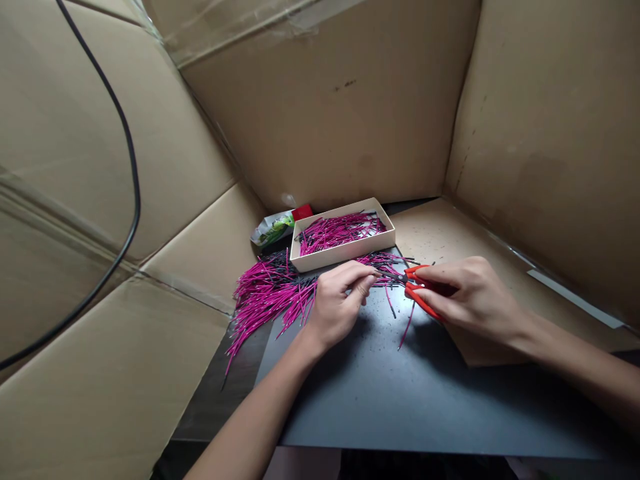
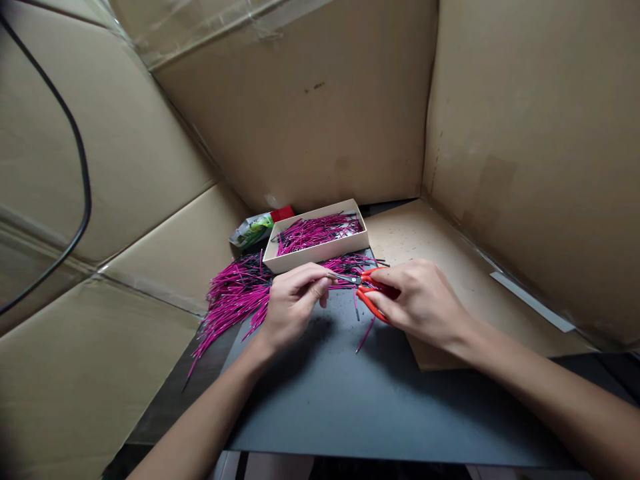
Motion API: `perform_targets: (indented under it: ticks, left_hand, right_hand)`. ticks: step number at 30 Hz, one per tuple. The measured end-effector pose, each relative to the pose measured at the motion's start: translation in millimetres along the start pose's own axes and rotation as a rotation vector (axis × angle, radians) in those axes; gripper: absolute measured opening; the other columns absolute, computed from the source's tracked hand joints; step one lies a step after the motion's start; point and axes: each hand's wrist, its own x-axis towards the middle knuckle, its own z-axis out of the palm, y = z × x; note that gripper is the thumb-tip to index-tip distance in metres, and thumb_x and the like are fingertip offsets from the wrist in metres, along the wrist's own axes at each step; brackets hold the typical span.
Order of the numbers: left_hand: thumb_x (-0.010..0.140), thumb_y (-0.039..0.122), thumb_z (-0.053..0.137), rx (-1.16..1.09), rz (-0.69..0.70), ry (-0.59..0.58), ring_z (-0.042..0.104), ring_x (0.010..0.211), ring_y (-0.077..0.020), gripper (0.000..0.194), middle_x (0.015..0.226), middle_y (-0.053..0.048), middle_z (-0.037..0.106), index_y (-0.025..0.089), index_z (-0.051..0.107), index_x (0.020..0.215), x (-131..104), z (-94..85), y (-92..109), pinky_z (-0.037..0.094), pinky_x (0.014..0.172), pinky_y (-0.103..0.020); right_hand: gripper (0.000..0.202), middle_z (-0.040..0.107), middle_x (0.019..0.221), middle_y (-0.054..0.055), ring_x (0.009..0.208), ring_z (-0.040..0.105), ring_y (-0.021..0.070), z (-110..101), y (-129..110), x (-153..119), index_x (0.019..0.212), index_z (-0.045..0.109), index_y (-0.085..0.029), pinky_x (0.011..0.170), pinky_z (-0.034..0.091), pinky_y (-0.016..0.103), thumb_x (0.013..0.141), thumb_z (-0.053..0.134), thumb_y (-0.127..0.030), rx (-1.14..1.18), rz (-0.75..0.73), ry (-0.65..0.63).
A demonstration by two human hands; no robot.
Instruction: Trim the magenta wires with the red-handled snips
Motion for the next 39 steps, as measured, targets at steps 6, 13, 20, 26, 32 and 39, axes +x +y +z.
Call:
perform_targets:
  ticks: [6,13,20,26,32,39]
  left_hand:
    - [0.092,0.024,0.054,0.005,-0.015,-0.008,0.062,0.072,-0.0138,0.017,0.083,-0.006,0.067,0.016,0.069,0.091,-0.2,-1.3,0.0,0.050,0.066,-0.027]
    - [0.092,0.023,0.053,0.005,-0.011,-0.020,0.064,0.079,-0.0159,0.017,0.086,-0.007,0.069,0.016,0.069,0.089,0.4,-0.1,1.1,0.051,0.071,-0.029]
    - [0.092,0.023,0.053,-0.002,-0.015,0.003,0.065,0.082,-0.0164,0.017,0.088,-0.007,0.069,0.017,0.069,0.092,-0.3,-0.7,2.0,0.052,0.075,-0.030]
    - [0.092,0.023,0.052,0.001,-0.010,-0.011,0.065,0.077,-0.0156,0.018,0.086,-0.006,0.070,0.017,0.069,0.092,0.0,-0.3,1.4,0.052,0.072,-0.029]
    - [0.092,0.021,0.053,0.005,0.011,-0.009,0.065,0.081,-0.0158,0.017,0.090,-0.007,0.069,0.016,0.069,0.093,0.0,-1.3,1.5,0.052,0.074,-0.029]
    - [0.092,0.021,0.052,0.035,0.052,-0.011,0.063,0.080,-0.0158,0.018,0.091,-0.007,0.069,0.018,0.070,0.094,1.5,-2.4,3.0,0.051,0.072,-0.030]
  right_hand:
    - [0.017,0.064,0.059,0.000,0.050,0.050,0.0110,-1.0,-3.1,0.0,0.084,0.072,-0.017,0.050,0.033,0.027,0.083,0.059,-0.028,0.014,0.025,0.012]
    - [0.019,0.069,0.068,0.003,0.054,0.054,0.0121,-0.4,0.1,0.3,0.083,0.072,-0.019,0.053,0.035,0.027,0.085,0.057,-0.030,-0.012,0.000,0.013]
    - [0.017,0.065,0.062,0.001,0.051,0.052,0.0114,0.2,-2.7,0.2,0.085,0.072,-0.020,0.051,0.034,0.027,0.084,0.057,-0.029,0.003,0.022,0.004]
    - [0.018,0.066,0.064,0.002,0.052,0.053,0.0119,-0.1,-0.8,-0.4,0.081,0.071,-0.020,0.052,0.034,0.027,0.085,0.057,-0.031,-0.008,0.020,0.020]
    - [0.018,0.068,0.067,0.002,0.054,0.055,0.0122,0.1,-1.6,0.0,0.085,0.072,-0.019,0.053,0.035,0.027,0.084,0.058,-0.031,0.006,0.034,-0.013]
    - [0.021,0.065,0.063,0.001,0.051,0.051,0.0112,-1.9,-3.0,0.7,0.085,0.072,-0.020,0.051,0.033,0.027,0.085,0.056,-0.034,-0.020,0.036,-0.012]
